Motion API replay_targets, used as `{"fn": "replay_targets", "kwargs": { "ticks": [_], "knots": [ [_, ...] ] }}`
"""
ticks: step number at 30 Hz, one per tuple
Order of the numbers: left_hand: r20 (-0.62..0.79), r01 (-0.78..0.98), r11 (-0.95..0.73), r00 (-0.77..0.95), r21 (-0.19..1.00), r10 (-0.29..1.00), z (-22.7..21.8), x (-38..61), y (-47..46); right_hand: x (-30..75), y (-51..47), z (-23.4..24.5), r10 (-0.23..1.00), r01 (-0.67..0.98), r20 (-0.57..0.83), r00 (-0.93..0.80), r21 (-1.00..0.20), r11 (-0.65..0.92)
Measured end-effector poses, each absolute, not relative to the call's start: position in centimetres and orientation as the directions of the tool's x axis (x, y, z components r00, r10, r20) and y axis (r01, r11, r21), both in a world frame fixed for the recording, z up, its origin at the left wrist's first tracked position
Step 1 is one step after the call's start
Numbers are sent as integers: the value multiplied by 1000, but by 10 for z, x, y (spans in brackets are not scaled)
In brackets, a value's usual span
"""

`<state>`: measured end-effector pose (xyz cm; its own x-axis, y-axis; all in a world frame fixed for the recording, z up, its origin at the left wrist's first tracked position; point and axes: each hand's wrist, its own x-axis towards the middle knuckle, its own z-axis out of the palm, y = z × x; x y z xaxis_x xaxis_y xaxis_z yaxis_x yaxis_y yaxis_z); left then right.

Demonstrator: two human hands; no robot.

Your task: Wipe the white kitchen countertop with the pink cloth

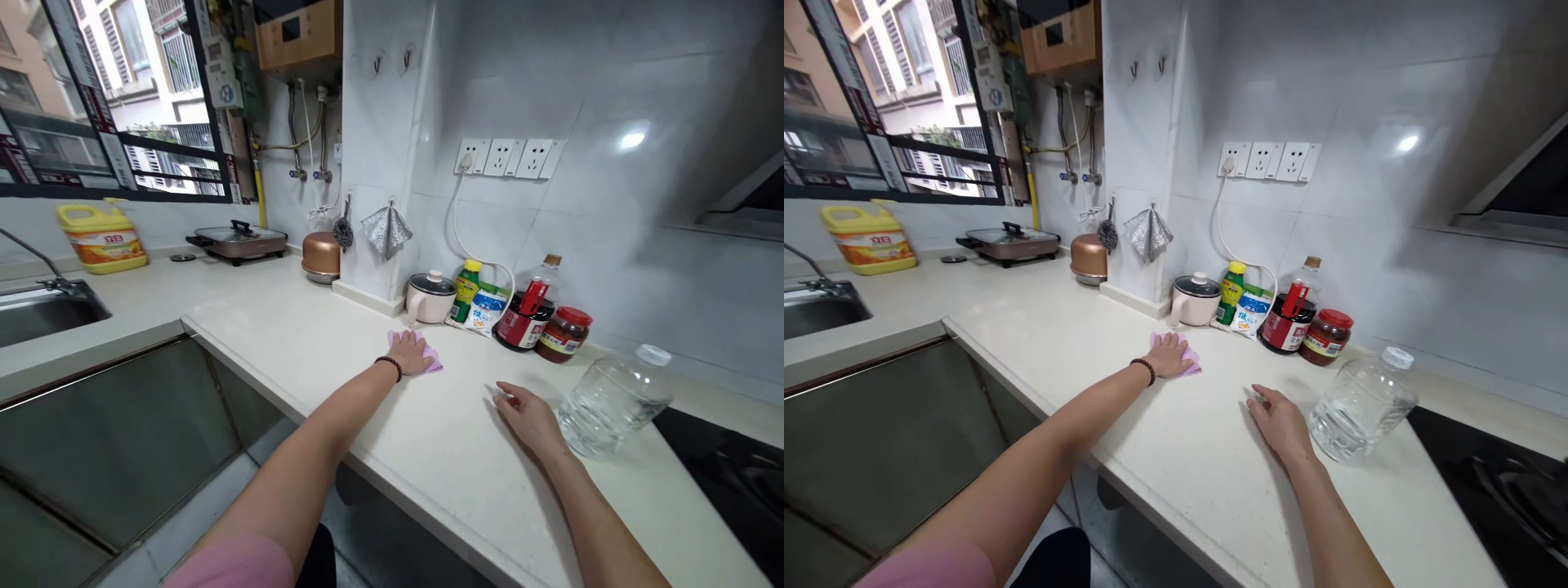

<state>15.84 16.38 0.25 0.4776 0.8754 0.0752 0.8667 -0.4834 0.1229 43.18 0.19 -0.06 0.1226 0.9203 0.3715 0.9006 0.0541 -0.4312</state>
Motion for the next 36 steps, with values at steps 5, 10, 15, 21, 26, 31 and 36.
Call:
{"fn": "replay_targets", "kwargs": {
  "ticks": [5, 10, 15, 21, 26, 31, 36],
  "knots": [
    [74, 862, -498, 493, 97, 867, 2, 150, 147, 431, 0, 2, 918, 892, 373, 131, -449, 55],
    [76, 839, -538, 533, 82, 843, 2, 136, 122, 429, -3, 3, 909, 890, 391, 141, -453, 57],
    [74, 820, -569, 564, 69, 822, 4, 124, 93, 431, -2, 1, 902, 892, 412, 129, -446, 76],
    [64, 749, -662, 659, 32, 749, 7, 106, 48, 430, -2, 1, 896, 890, 417, 152, -452, 59],
    [-2, 663, -748, 748, 34, 663, 9, 93, 10, 425, -4, 3, 888, 877, 420, 186, -479, 43],
    [-37, 653, -757, 757, 12, 652, 12, 92, -1, 425, -3, 3, 893, 877, 400, 208, -480, 11],
    [-43, 639, -769, 768, -3, 639, 12, 97, 6, 424, -3, 2, 895, 880, 401, 196, -474, 20]
  ]
}}
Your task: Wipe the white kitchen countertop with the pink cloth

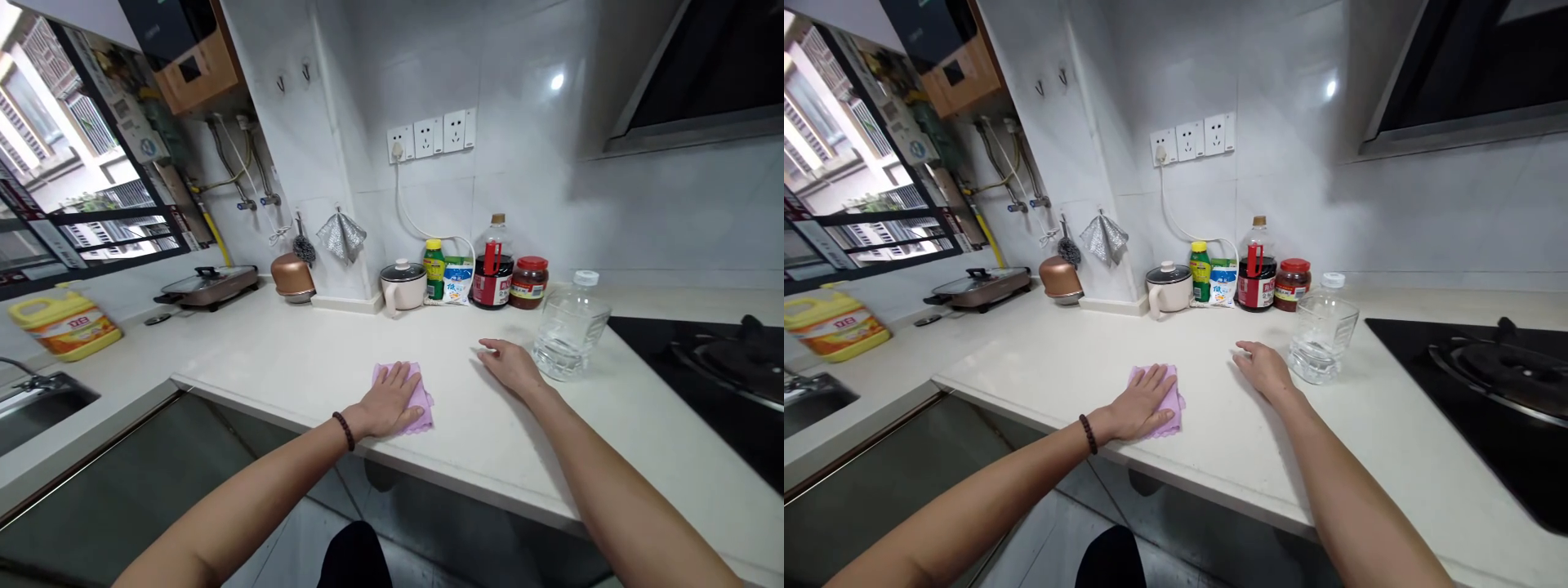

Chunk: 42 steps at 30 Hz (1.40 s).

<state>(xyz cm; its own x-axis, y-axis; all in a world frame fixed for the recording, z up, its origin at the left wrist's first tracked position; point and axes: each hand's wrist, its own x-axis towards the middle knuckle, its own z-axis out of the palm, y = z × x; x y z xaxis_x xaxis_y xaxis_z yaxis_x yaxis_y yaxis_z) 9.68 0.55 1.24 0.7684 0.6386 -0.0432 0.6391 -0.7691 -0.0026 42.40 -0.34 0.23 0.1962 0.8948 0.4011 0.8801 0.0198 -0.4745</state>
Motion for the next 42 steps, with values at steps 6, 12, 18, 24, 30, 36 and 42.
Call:
{"fn": "replay_targets", "kwargs": {
  "ticks": [6, 12, 18, 24, 30, 36, 42],
  "knots": [
    [-36, 636, -772, 771, -7, 635, 9, 120, 35, 422, -6, 5, 895, 869, 395, 206, -494, 18],
    [-23, 663, -748, 748, -15, 663, 6, 158, 78, 420, -7, 8, 894, 869, 402, 196, -494, 32],
    [-12, 731, -682, 682, -9, 731, 5, 198, 118, 416, -9, 12, 899, 872, 400, 180, -488, 42],
    [7, 787, -616, 616, -8, 787, 6, 231, 153, 414, -13, 19, 902, 870, 387, 191, -492, 27],
    [9, 826, -564, 564, -16, 826, 9, 246, 162, 415, -14, 22, 911, 867, 355, 212, -498, -8],
    [0, 781, -624, 624, -34, 781, 10, 236, 132, 417, -13, 22, 911, 869, 351, 216, -494, -16],
    [-26, 683, -730, 730, -23, 683, 9, 214, 73, 418, -12, 20, 909, 865, 350, 225, -501, -21]
  ]
}}
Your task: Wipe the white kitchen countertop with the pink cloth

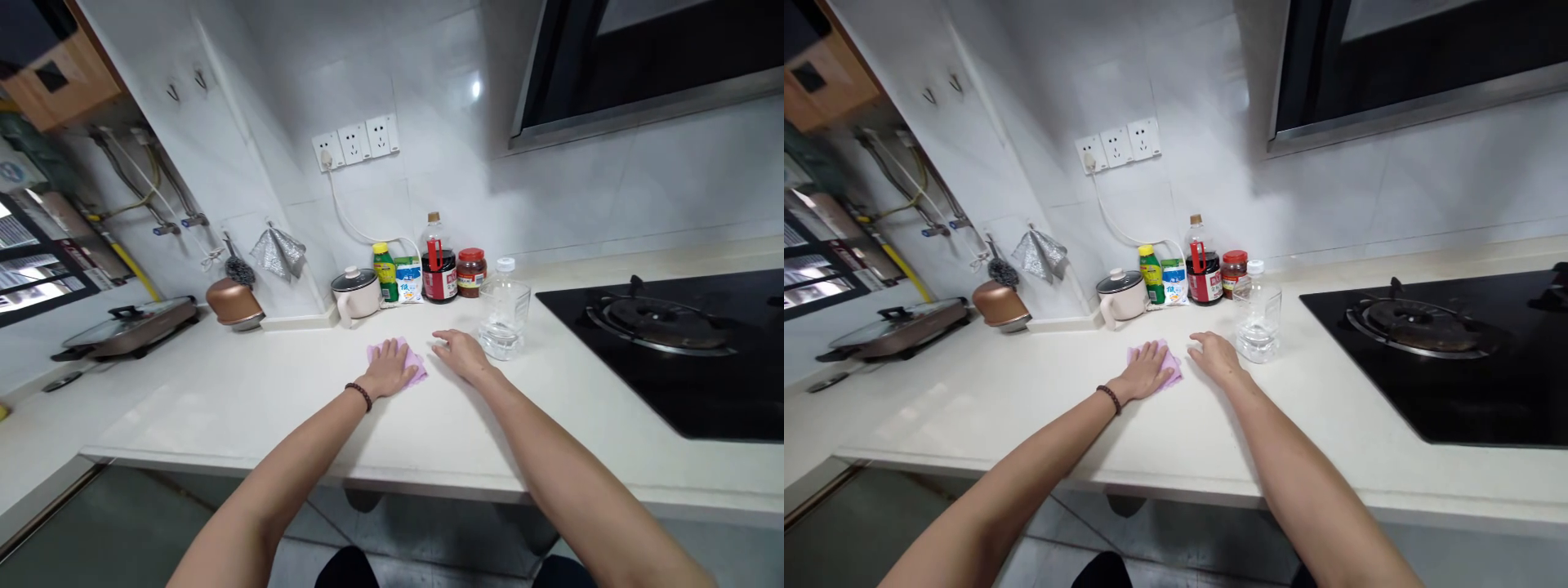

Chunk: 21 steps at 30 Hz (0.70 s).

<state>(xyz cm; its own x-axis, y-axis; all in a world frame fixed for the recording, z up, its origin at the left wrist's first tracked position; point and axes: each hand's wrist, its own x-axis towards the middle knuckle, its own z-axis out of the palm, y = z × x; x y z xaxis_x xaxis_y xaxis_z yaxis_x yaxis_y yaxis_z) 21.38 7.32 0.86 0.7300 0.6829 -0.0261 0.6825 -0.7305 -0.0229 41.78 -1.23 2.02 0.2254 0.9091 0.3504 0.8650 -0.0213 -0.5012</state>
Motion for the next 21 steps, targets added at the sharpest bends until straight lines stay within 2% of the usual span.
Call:
{"fn": "replay_targets", "kwargs": {
  "ticks": [9, 16, 21],
  "knots": [
    [-75, 458, -889, 887, 7, 456, 14, 179, -20, 417, -14, 21, 902, 860, 362, 234, -511, -19],
    [-78, 393, -920, 917, -6, 392, 14, 189, -7, 415, -16, 24, 896, 862, 387, 219, -507, 9],
    [-39, 435, -900, 899, -18, 435, 11, 226, 35, 417, -17, 26, 885, 861, 404, 230, -508, 8]
  ]
}}
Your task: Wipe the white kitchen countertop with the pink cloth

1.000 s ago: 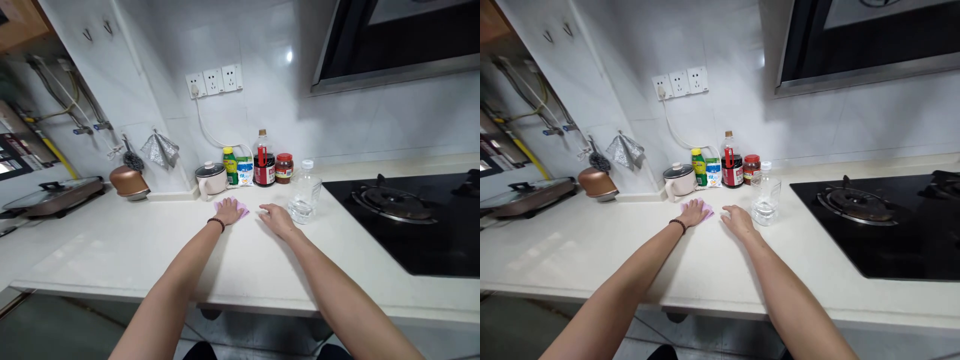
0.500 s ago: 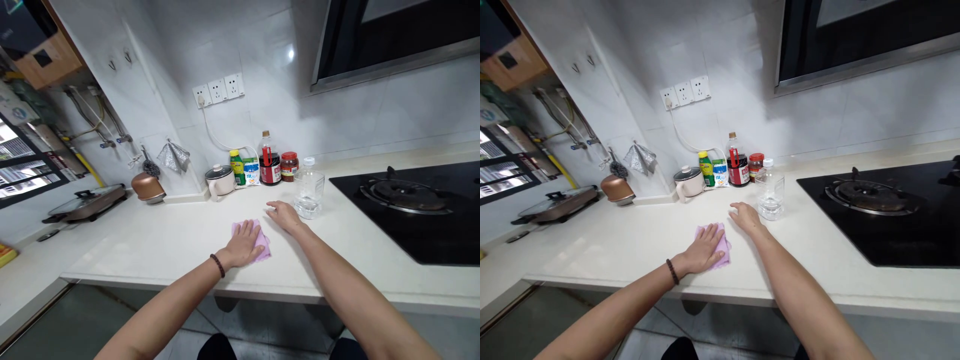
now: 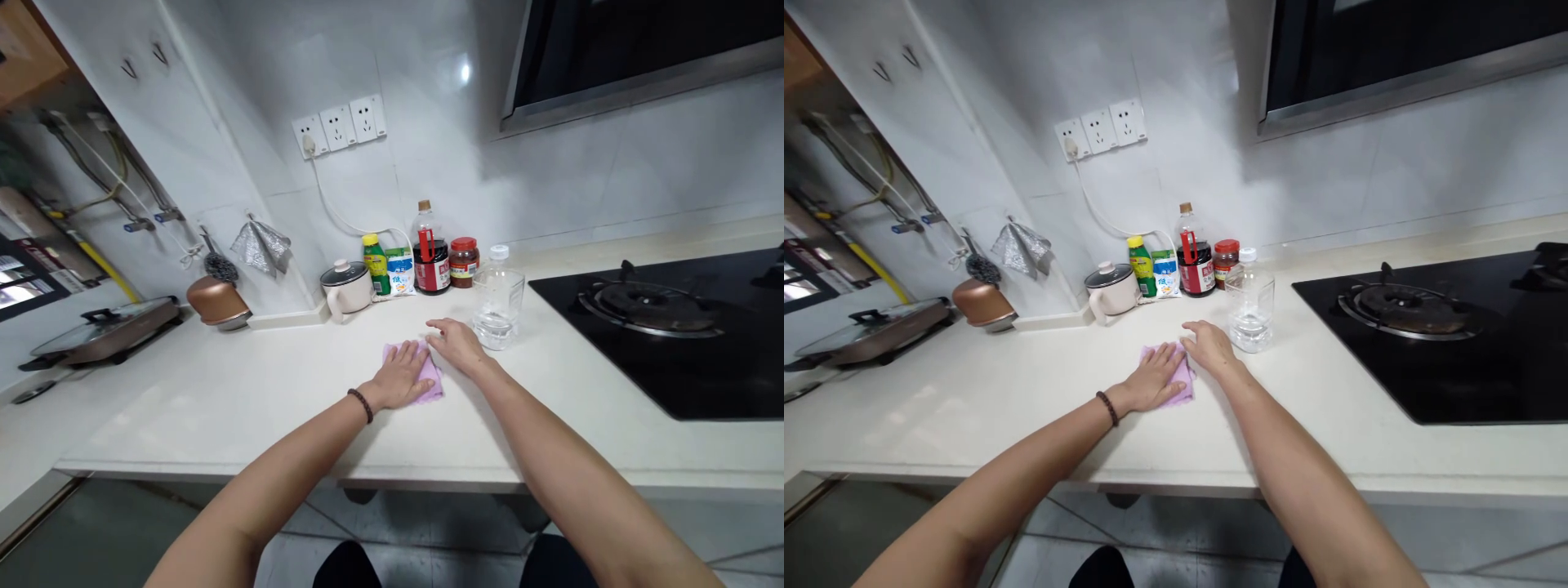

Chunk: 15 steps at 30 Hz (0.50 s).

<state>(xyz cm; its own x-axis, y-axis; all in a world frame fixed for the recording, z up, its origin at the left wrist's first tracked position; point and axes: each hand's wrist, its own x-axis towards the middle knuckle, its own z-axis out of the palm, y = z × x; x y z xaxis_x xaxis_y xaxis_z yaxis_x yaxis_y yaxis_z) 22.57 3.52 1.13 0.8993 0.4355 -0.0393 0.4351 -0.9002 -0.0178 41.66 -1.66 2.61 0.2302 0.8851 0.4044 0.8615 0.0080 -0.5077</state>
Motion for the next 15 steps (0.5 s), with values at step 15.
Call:
{"fn": "replay_targets", "kwargs": {
  "ticks": [15],
  "knots": [
    [-43, 644, -765, 764, -10, 643, 10, 324, 128, 420, -14, 31, 865, 895, 457, 207, -446, 22]
  ]
}}
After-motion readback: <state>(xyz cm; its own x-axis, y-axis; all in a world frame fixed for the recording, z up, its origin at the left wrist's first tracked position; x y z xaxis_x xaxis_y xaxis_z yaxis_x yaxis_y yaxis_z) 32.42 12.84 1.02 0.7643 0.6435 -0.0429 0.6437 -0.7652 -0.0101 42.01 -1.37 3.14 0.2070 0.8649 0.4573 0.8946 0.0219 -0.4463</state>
